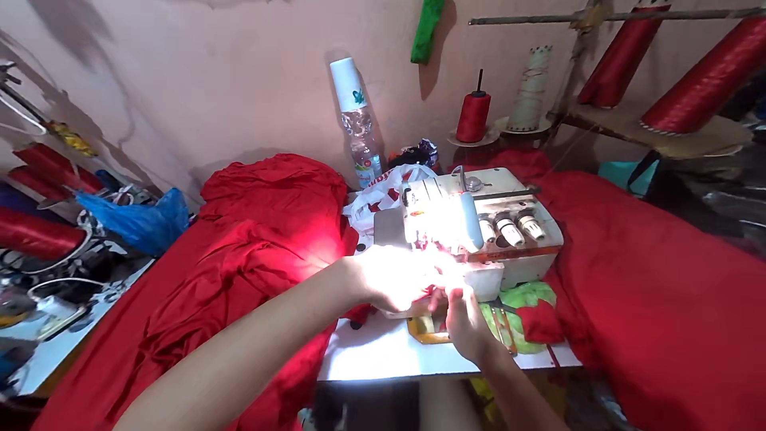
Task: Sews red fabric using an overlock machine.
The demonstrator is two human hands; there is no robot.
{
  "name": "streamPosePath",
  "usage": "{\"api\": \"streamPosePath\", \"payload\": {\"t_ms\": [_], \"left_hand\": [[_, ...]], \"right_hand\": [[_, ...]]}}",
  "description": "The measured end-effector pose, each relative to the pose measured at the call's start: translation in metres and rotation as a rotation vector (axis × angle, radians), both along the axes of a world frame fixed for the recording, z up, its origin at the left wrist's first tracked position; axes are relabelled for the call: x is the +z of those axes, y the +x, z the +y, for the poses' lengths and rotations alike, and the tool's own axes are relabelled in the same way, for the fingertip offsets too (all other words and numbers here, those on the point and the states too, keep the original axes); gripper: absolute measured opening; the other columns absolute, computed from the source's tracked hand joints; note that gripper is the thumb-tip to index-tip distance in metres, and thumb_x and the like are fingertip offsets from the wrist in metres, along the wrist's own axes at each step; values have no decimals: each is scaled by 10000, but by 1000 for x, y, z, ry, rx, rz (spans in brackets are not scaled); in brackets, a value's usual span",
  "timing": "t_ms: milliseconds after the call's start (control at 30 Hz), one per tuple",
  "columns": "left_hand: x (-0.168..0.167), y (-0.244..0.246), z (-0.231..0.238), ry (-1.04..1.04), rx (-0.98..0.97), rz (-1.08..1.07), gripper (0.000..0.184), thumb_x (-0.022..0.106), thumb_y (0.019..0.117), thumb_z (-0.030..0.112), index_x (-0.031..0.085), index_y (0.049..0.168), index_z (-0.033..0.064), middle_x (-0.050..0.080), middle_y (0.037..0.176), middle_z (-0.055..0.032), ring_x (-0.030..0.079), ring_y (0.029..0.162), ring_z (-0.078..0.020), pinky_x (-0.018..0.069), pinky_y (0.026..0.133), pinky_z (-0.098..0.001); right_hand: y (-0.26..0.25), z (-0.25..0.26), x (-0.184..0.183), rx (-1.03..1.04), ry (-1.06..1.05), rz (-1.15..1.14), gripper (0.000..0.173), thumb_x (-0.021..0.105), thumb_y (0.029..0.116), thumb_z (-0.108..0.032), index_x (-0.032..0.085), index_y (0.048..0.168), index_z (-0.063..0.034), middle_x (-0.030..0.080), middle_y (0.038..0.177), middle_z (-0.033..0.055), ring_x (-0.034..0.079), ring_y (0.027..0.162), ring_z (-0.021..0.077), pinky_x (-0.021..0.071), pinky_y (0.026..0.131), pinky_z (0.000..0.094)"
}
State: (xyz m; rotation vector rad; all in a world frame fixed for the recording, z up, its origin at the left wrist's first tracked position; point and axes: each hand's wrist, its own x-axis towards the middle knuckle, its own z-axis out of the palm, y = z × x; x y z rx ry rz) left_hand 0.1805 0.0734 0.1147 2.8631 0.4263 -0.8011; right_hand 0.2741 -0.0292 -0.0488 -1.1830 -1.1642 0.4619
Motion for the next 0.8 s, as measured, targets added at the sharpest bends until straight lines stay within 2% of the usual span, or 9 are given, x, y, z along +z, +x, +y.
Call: {"api": "streamPosePath", "payload": {"t_ms": [100, 267, 333, 367, 433, 533, 633, 733, 800], "left_hand": [[-2, 5, -3, 171, 87, 43, 336, 628, 982, 189, 632, 1251, -12, 654, 1168, -254, 635, 1103, -442, 491, 858, -624], [-25, 1, 15, 274, 55, -42, 263, 669, 942, 150, 688, 1169, 17, 654, 1179, -229, 650, 1056, -431, 517, 814, -604], [-20, 2, 16, 195, 38, -38, 254, 638, 956, 123, 673, 1182, 12, 642, 1186, -232, 618, 1104, -437, 484, 849, -620], [-17, 0, 18, 114, -12, -66, 248, 631, 948, 80, 682, 1170, -18, 643, 1186, -245, 607, 1135, -446, 480, 886, -634], [-13, -4, 20, -74, -83, -136, 230, 643, 907, 1, 687, 1126, -56, 659, 1119, -254, 621, 1088, -430, 478, 895, -603], [-14, -9, 21, -216, -74, -212, 284, 638, 879, 45, 671, 1148, -39, 656, 1123, -226, 622, 1077, -370, 478, 913, -555], [4, -4, 1, -43, 24, -135, 261, 604, 974, 139, 670, 1193, 14, 659, 1157, -212, 635, 1088, -388, 485, 884, -592], [3, -3, -3, 8, -222, -423, 143, 697, 866, 74, 717, 957, -33, 689, 930, -201, 663, 877, -338, 515, 772, -502], [-33, -10, 34, 62, -462, -662, 152, 698, 825, 203, 706, 847, 53, 662, 813, -121, 655, 771, -285, 519, 662, -476]], "right_hand": [[-2, -1, 0, -27, 18, -13, 801, 261, 1053, -589, 646, 999, 110, 623, 765, -14, 573, 702, -46, 505, 691, 157], [-2, -1, 2, -24, -8, -10, 863, 241, 1030, -665, 660, 997, 88, 635, 776, -9, 586, 737, -32, 511, 728, 176], [-1, -3, 6, -11, -28, 9, 729, 284, 1065, -518, 633, 1106, 121, 655, 807, 3, 599, 737, -20, 518, 725, 186], [0, -2, 9, -15, -27, 22, 578, 331, 1061, -364, 625, 1154, 125, 663, 822, 10, 605, 733, -21, 521, 721, 180], [1, 1, 15, -43, -22, 42, 324, 471, 969, -108, 663, 1135, 94, 692, 906, 53, 626, 757, -9, 531, 727, 178], [3, 3, 23, -83, -94, 10, 389, 655, 936, -138, 635, 1274, 55, 727, 1097, 127, 699, 875, 62, 579, 773, 238], [-2, -1, 24, -139, -109, 7, 367, 690, 912, -137, 670, 1235, 37, 730, 1097, 130, 706, 882, 75, 581, 772, 237], [-3, -3, 18, -149, -77, -23, 334, 646, 922, -159, 663, 1220, -10, 737, 1005, 36, 679, 759, 7, 569, 661, 187], [-3, -3, 16, -135, -62, -23, 331, 648, 922, -141, 667, 1219, 3, 732, 1044, 48, 684, 791, 9, 573, 681, 181]]}}
